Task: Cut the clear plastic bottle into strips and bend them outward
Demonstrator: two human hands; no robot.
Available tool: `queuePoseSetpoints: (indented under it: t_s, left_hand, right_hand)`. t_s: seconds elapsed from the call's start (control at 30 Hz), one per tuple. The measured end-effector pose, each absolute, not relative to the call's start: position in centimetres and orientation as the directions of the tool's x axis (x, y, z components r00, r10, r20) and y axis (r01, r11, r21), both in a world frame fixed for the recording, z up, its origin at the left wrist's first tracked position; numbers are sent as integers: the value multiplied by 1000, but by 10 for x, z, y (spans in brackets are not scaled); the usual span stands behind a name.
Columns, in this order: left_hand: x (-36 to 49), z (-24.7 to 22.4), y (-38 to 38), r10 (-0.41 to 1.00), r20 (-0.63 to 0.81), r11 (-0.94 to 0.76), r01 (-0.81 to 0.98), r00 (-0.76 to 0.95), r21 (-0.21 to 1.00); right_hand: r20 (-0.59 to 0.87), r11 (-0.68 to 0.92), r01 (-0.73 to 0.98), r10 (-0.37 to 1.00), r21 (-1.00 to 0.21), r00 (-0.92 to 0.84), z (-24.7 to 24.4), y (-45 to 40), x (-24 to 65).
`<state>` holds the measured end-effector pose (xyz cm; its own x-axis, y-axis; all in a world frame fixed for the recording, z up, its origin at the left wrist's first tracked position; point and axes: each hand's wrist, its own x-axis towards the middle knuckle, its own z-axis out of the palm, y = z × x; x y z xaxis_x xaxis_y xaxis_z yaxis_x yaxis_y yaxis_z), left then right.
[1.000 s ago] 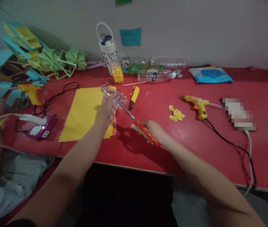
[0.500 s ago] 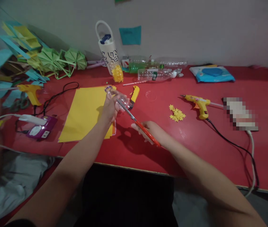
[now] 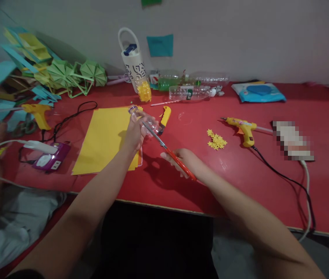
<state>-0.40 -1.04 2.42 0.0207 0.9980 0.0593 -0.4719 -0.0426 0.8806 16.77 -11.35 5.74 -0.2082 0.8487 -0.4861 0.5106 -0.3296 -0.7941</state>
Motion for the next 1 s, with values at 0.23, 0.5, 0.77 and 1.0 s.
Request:
queuePoseSetpoints:
  t_s: [0.23, 0.5, 0.77, 1.0]
  left_hand:
    - [2, 26, -14, 996, 78, -50, -475, 40, 879]
    - [2, 24, -14, 997, 65, -41, -457, 36, 888]
    - [0, 21, -12, 996, 91, -71, -453, 22, 889]
    - [0, 22, -13, 993, 115, -85, -440, 41, 894]
  right_hand:
    - [-450, -315, 422, 851, -850, -271, 63, -115, 167]
    - [-477, -337, 474, 854, -813, -210, 59, -116, 168]
    - [-510, -360, 509, 839, -782, -190, 59, -112, 169]
    - [-481, -330, 490, 849, -807, -221, 58, -113, 169]
